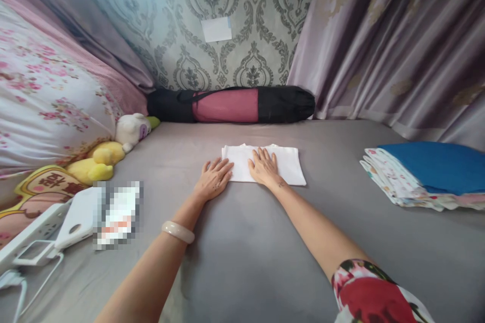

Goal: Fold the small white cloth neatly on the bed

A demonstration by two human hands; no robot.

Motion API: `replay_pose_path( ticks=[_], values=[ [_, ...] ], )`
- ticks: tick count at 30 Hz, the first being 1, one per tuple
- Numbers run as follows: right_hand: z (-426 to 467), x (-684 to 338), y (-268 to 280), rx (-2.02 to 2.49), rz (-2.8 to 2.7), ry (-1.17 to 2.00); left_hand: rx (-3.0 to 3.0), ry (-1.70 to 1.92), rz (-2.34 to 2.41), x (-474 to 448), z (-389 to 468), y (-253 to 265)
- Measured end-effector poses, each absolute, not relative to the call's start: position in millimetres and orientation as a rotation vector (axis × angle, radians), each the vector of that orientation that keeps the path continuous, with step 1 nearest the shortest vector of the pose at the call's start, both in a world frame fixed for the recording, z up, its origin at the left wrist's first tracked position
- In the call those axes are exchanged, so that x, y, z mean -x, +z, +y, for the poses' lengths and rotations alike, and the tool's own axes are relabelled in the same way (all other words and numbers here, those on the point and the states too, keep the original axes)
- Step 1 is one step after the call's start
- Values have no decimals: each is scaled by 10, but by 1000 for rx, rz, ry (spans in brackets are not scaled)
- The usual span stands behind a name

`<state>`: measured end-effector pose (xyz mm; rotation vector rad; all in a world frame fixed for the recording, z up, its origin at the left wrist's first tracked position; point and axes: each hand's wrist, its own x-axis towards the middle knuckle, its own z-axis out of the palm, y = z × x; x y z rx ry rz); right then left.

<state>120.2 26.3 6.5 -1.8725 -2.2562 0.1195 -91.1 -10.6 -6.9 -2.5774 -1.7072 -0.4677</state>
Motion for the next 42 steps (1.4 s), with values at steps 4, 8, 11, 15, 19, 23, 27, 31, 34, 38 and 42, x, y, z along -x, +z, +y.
replay_pose_path(
  ticks=[4, 8, 11, 15, 19, 23, 27, 31, 34, 38, 42],
  values=[
    [268, -1211, 70, 1858, -2251, 123, 2573, -480, -1705, 924, -91, -96],
    [266, -1301, 79, 1820, -2278, 120, 2562, -497, -1697, 930, -84, -112],
    [249, -1423, 86, 1848, -2241, 75, 2557, -481, -1693, 926, -88, -109],
    [223, -1577, 81, 1928, -2166, 36, 2562, -481, -1691, 922, -97, -99],
    [214, -1628, 67, 1973, -2142, 86, 2557, -489, -1703, 926, -92, -108],
    [212, -1620, 67, 1977, -2135, 102, 2550, -467, -1702, 931, -84, -116],
    [211, -1656, 81, 1953, -2158, 132, 2550, -452, -1703, 929, -87, -110],
    [219, -1791, 90, 1971, -2146, 136, 2542, -449, -1695, 930, -82, -116],
    [228, -1936, 81, 2034, -2089, 36, 2542, -439, -1680, 937, -72, -129],
    [244, -2087, 36, 2087, -2073, -16, 2540, -399, -1675, 945, -73, -142],
    [255, -2133, -3, 2120, -2084, 20, 2555, -384, -1638, 924, -75, -95]
  ],
)
